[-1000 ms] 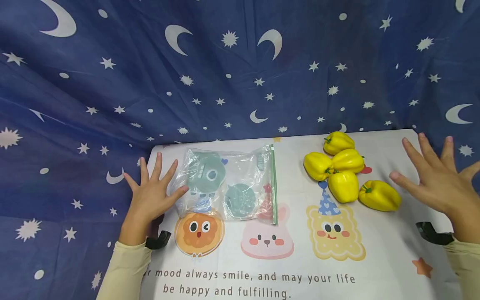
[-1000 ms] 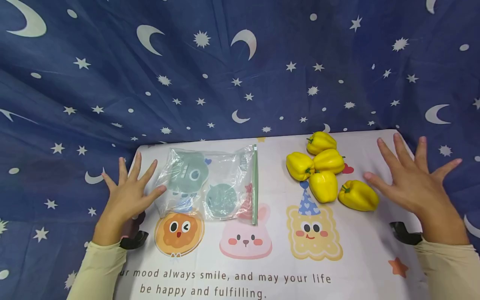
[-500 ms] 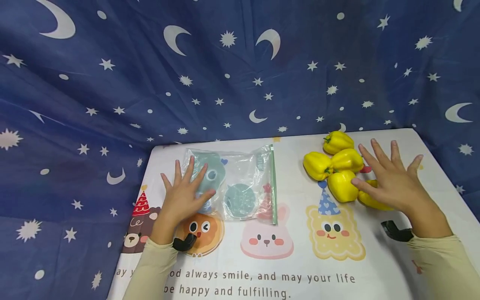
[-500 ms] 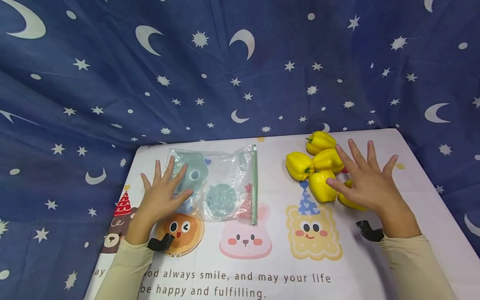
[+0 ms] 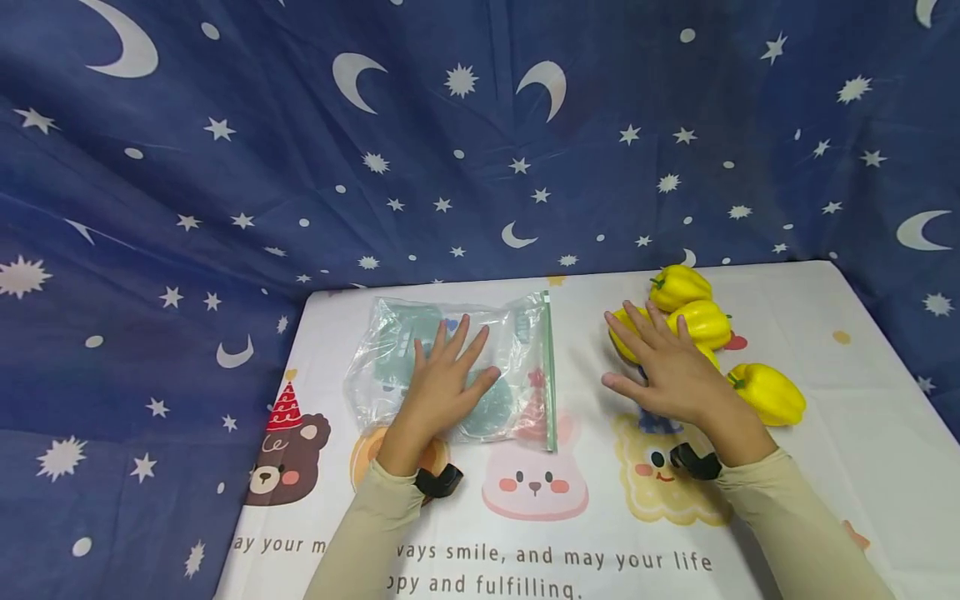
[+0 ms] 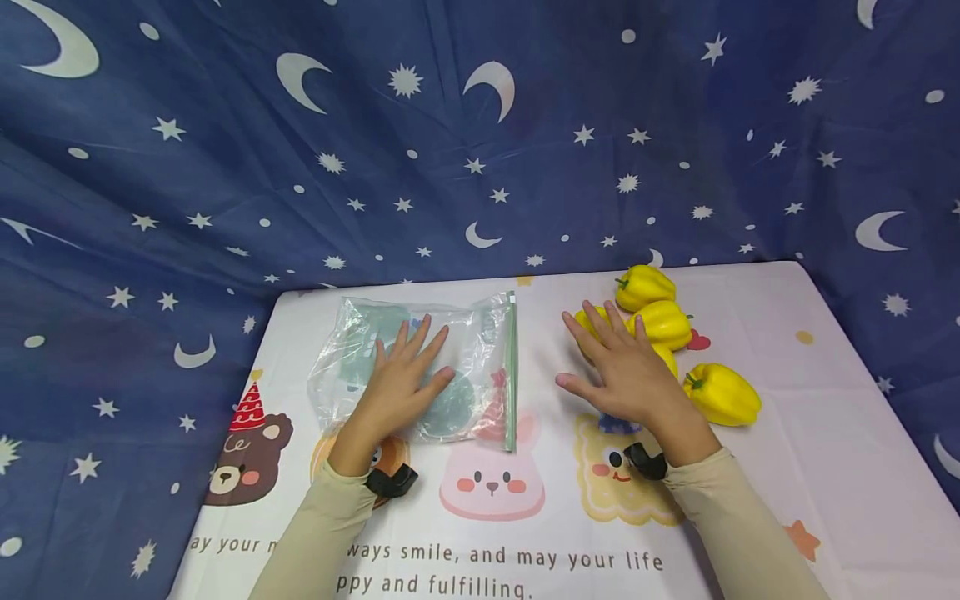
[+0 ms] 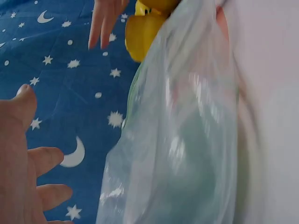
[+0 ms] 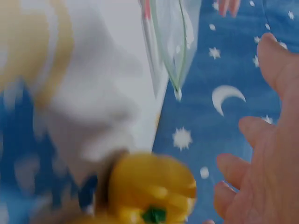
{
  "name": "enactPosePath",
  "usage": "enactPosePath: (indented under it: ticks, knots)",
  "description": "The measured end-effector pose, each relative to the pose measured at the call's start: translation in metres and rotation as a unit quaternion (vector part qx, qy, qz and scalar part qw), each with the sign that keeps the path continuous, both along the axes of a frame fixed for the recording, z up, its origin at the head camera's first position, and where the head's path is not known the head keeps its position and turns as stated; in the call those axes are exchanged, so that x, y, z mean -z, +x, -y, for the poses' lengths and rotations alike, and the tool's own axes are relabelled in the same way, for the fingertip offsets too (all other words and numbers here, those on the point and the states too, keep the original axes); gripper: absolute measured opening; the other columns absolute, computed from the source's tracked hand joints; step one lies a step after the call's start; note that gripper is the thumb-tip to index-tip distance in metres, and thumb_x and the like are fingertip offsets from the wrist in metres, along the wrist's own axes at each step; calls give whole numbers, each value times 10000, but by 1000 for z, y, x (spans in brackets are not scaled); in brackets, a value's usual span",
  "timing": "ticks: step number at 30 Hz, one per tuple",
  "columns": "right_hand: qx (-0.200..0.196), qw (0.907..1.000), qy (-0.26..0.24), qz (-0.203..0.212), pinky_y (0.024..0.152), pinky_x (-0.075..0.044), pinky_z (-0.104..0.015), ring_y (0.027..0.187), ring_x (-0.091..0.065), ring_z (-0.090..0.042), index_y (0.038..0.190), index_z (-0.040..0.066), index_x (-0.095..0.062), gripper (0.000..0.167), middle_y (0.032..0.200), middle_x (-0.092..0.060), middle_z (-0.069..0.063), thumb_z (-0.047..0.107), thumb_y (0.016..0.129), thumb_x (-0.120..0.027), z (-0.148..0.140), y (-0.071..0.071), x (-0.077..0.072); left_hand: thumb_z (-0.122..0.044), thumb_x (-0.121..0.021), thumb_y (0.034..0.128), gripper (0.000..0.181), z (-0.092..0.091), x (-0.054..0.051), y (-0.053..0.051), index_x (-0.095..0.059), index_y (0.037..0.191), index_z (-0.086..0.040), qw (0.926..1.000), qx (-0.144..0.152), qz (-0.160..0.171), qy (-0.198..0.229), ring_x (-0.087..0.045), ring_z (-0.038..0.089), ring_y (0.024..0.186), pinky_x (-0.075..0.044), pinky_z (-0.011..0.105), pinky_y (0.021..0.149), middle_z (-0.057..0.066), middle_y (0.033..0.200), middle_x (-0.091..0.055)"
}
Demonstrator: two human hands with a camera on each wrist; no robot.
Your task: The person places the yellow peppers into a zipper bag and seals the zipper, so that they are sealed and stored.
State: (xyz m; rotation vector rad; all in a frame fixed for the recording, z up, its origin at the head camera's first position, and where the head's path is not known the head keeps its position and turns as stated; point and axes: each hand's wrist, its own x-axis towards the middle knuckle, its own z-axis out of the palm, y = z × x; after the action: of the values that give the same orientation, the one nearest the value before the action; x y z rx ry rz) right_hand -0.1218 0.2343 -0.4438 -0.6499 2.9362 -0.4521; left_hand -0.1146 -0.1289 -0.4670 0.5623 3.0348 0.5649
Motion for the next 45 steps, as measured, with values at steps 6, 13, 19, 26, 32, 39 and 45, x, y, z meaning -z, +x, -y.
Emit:
enactPosePath:
  ticks: [6, 13, 19, 26, 32, 39, 45]
  knots:
    - [-312, 9994, -81, -159, 1212, -128, -688, 1578, -124, -395, 1646, 228, -207, 839, 1705, -184, -121, 645, 983, -511, 31, -2, 15, -606, -291, 1065, 658, -24, 7, -1, -352, 1603, -231, 9962, 40, 210, 843, -125, 450, 1562, -134, 739, 1181, 81, 1698, -214]
    - [-454, 9973, 17, -578, 1224, -216, -615, 1546, -254, -386, 1604, 94, -321, 745, 1652, -316, -164, 508, 1024, -540, 56, -3, 28, -503, -294, 1099, 599, -42, 25, -10, -404, 1577, -159, 9866, 45, 443, 1568, -167, 423, 1562, -175, 601, 1244, 117, 1678, -268]
    - [-651, 9973, -197, -259, 1183, -318, -601, 1502, -352, -393, 1563, 45, -393, 641, 1622, -370, -179, 398, 1049, -541, 61, -8, 42, -544, -283, 1089, 637, -50, 38, -13, -410, 1572, -149, 9796, -68, 675, 1893, -146, 392, 1573, -184, 572, 1249, 117, 1679, -269]
    - [-690, 9967, -249, 352, 1184, -248, -673, 1533, -286, -387, 1593, 140, -365, 682, 1661, -303, -142, 478, 1031, -550, 61, -16, 54, -552, -261, 1089, 640, -51, 48, -13, -381, 1587, -168, 9778, -86, 863, 1910, -98, 391, 1580, -130, 561, 1263, 115, 1691, -226]
    - [-832, 9958, 92, 364, 1180, -206, -710, 1546, -250, -389, 1566, 157, -423, 716, 1675, -272, -121, 531, 983, -601, 66, -18, 57, -575, -263, 1080, 654, -55, 48, -9, -412, 1573, -171, 9760, -170, 946, 1956, -99, 368, 1586, -149, 571, 1256, 79, 1693, -235]
    - [-714, 9943, 320, 729, 1220, -105, -683, 1571, -133, -416, 1602, 177, -341, 899, 1715, -151, -84, 651, 897, -634, 66, -19, 61, -503, -329, 1091, 655, -73, 36, -4, -509, 1481, -9, 9871, -312, 615, 1445, -229, 398, 1552, -201, 561, 1248, 172, 1631, -353]
    - [-668, 9925, 501, 893, 1218, -45, -694, 1581, -55, -415, 1618, 205, -298, 1023, 1729, -83, -61, 754, 823, -634, 64, -25, 62, -400, -460, 1072, 566, -94, 28, -1, -628, 1331, 74, 9904, -523, 333, 1232, -374, 436, 1475, -301, 616, 1186, 250, 1522, -479]
